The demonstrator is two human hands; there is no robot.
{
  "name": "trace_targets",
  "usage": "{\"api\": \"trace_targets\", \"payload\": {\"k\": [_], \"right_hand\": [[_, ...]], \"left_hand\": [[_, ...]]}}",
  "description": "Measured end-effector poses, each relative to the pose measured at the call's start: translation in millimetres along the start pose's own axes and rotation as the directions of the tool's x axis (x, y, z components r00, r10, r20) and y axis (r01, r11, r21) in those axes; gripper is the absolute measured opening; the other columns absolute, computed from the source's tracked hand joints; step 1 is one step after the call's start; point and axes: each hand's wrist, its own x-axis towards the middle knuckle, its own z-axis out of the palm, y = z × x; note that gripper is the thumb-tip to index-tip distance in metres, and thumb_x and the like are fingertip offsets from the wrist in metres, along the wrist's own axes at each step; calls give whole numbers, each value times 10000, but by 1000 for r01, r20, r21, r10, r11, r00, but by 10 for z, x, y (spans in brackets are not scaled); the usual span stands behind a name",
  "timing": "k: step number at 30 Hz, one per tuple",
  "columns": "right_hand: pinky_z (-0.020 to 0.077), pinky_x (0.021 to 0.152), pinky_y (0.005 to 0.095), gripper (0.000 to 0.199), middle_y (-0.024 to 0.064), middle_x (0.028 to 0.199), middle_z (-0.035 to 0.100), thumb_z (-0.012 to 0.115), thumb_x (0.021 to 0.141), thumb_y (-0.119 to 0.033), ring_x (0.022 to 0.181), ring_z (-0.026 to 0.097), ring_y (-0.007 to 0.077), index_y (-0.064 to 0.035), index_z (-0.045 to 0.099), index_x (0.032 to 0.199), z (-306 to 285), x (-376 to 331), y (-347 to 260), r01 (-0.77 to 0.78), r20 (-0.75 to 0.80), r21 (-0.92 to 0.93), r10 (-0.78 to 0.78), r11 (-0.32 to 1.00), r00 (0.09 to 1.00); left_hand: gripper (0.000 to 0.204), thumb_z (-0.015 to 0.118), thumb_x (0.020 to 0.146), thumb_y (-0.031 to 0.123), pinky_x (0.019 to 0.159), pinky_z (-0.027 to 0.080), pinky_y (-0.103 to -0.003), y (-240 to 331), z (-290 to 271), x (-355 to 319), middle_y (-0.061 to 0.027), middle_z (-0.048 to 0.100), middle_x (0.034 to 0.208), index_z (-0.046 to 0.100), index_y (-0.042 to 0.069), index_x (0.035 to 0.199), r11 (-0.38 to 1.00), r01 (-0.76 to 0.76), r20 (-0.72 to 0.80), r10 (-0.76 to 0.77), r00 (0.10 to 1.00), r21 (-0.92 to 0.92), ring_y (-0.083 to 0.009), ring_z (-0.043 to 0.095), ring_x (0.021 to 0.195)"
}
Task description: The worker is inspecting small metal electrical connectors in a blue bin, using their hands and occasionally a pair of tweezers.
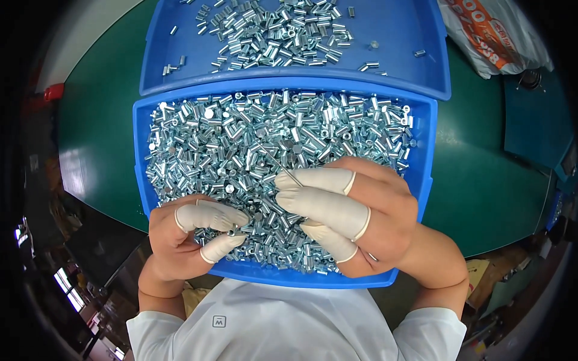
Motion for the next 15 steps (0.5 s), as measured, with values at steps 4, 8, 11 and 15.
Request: {"api": "trace_targets", "payload": {"k": [4,8,11,15], "right_hand": [[576,615,337,243,239,1041,734,655,849,1,735,718,278,66,724,1071,14,1,-8,-17,-11,23,17,1000,1000],[571,617,336,233,239,1053,735,640,871,-9,744,717,275,47,715,1084,-15,-5,-17,-49,2,9,49,999,999],[571,663,362,197,240,1051,730,596,939,-87,779,719,289,29,684,1072,-30,-11,-65,-98,24,-5,98,995,995],[570,693,391,243,243,1023,720,568,1012,-205,787,716,300,23,643,1050,-38,-3,-57,-111,45,-33,112,993,993]], "left_hand": [[290,887,738,7,629,586,-331,22,-13,17,-155,757,813,637,27,885,996,-70,-3,70,998,48,-272,757,719],[298,894,728,15,619,583,-330,0,-27,3,-151,757,816,641,25,885,995,-89,-12,90,996,49,-271,749,696],[294,895,725,15,617,584,-333,6,-25,4,-147,757,816,646,29,881,994,-99,-26,101,995,53,-261,743,686],[294,895,719,12,618,584,-332,0,-12,-4,-134,756,814,655,33,888,987,-128,-47,133,990,92,-260,734,676]]}}
